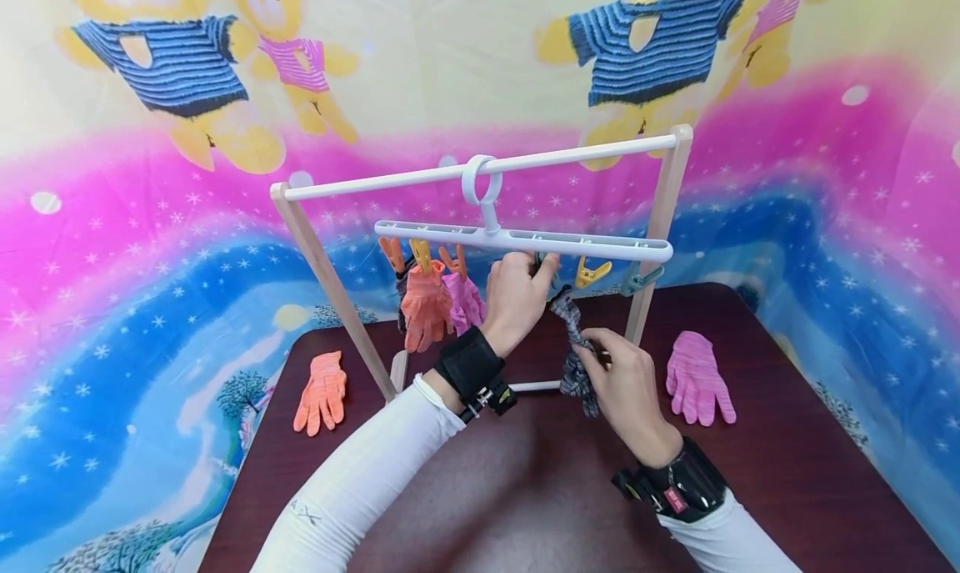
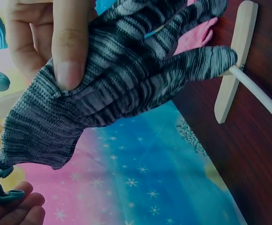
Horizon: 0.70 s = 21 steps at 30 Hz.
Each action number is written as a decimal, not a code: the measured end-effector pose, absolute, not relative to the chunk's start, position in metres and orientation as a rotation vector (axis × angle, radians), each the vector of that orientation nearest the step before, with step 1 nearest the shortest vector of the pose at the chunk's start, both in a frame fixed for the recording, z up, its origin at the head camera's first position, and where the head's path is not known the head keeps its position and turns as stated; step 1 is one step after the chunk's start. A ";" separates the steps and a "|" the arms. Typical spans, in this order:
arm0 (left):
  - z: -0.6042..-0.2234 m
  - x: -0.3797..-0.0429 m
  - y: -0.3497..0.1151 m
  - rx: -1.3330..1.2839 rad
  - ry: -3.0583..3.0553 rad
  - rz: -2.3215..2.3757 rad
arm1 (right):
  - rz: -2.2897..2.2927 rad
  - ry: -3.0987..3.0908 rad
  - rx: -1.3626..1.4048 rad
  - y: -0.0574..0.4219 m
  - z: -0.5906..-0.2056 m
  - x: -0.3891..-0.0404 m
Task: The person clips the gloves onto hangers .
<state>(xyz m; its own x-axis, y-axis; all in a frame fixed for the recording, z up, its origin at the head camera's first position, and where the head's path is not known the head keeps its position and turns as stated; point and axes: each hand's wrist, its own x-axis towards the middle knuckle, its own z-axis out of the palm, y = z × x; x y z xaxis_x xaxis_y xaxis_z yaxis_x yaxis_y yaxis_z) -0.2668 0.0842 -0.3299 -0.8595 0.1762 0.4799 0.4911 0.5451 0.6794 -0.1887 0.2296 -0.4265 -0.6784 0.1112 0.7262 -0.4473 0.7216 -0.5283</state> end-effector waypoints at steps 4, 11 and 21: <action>-0.329 -0.267 0.085 -0.517 -2.440 -1.218 | 0.912 -2.132 0.265 0.227 -0.425 -0.191; -0.329 -0.266 0.085 -0.515 -2.443 -1.255 | 0.923 -2.142 0.273 0.224 -0.422 -0.193; -0.329 -0.265 0.088 -0.469 -2.458 -1.222 | 0.935 -2.126 0.297 0.221 -0.414 -0.197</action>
